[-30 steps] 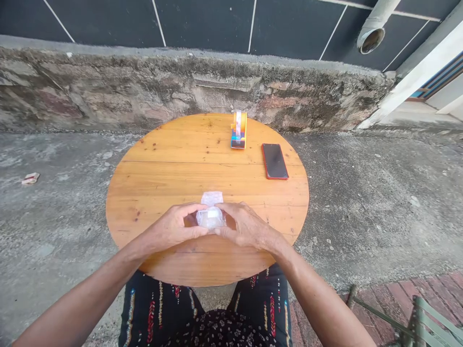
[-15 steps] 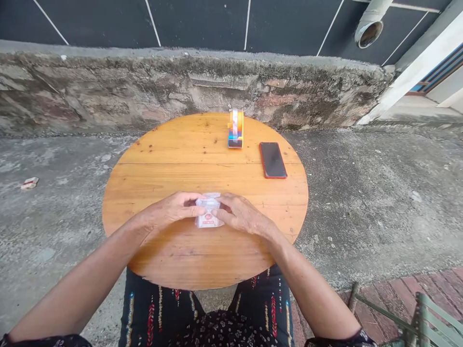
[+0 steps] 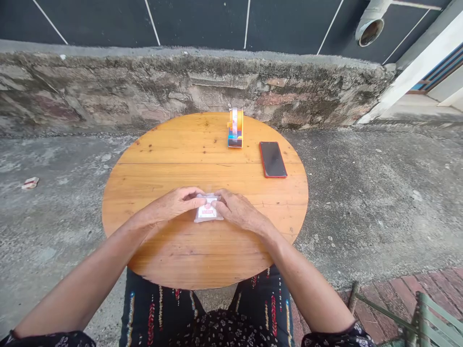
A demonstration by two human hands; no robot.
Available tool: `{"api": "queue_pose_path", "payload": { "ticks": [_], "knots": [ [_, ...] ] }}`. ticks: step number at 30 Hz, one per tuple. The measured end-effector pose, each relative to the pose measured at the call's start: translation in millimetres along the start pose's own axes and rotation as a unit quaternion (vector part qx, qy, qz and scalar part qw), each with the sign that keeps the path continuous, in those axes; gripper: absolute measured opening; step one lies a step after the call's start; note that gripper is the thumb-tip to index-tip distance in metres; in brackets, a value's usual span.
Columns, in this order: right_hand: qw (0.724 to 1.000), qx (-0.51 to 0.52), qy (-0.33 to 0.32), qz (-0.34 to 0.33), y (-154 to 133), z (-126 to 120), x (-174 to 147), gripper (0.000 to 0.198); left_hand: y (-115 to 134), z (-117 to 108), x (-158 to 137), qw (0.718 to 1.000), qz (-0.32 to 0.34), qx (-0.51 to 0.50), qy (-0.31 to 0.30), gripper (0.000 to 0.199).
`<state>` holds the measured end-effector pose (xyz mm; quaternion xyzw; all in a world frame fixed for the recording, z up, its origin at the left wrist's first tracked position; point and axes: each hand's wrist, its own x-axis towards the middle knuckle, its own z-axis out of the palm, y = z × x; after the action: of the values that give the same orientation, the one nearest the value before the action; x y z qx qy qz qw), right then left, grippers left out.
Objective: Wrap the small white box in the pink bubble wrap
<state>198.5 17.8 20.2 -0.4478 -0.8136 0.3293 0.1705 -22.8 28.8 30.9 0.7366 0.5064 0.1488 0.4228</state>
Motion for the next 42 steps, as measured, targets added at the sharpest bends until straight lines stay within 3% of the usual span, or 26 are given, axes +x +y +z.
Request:
{"api": "queue_pose_path", "payload": {
  "ticks": [8, 17, 21, 26, 34, 42],
  "knots": [
    [1.0, -0.018, -0.009, 0.011, 2.6, 2.5, 11.3, 0.036, 0.9, 10.0, -2.8, 0.997, -0.013, -0.027, 0.075, 0.036],
    [1.0, -0.015, -0.004, 0.013, -5.7, 3.7, 8.4, 0.038, 2.0, 15.6, -11.3, 0.99, -0.038, -0.127, 0.055, 0.034],
    [1.0, -0.006, -0.011, -0.014, -10.8, 6.4, -1.2, 0.037, -1.8, 23.7, -22.1, 0.985, -0.024, -0.14, 0.093, 0.033],
    [0.999, -0.009, 0.045, -0.03, -10.5, 16.5, -12.7, 0.038, -6.0, 31.5, -33.4, 0.983, -0.01, -0.117, 0.142, 0.035],
    [0.995, -0.006, 0.096, 0.008, -8.7, 29.0, -15.0, 0.028, -3.3, 29.2, -32.2, 0.983, -0.019, -0.135, 0.124, 0.034],
    [0.996, 0.075, 0.054, -0.007, -4.8, 14.6, -15.4, 0.024, -0.3, 23.2, -27.9, 0.985, -0.049, -0.136, 0.089, 0.037]
  ]
}}
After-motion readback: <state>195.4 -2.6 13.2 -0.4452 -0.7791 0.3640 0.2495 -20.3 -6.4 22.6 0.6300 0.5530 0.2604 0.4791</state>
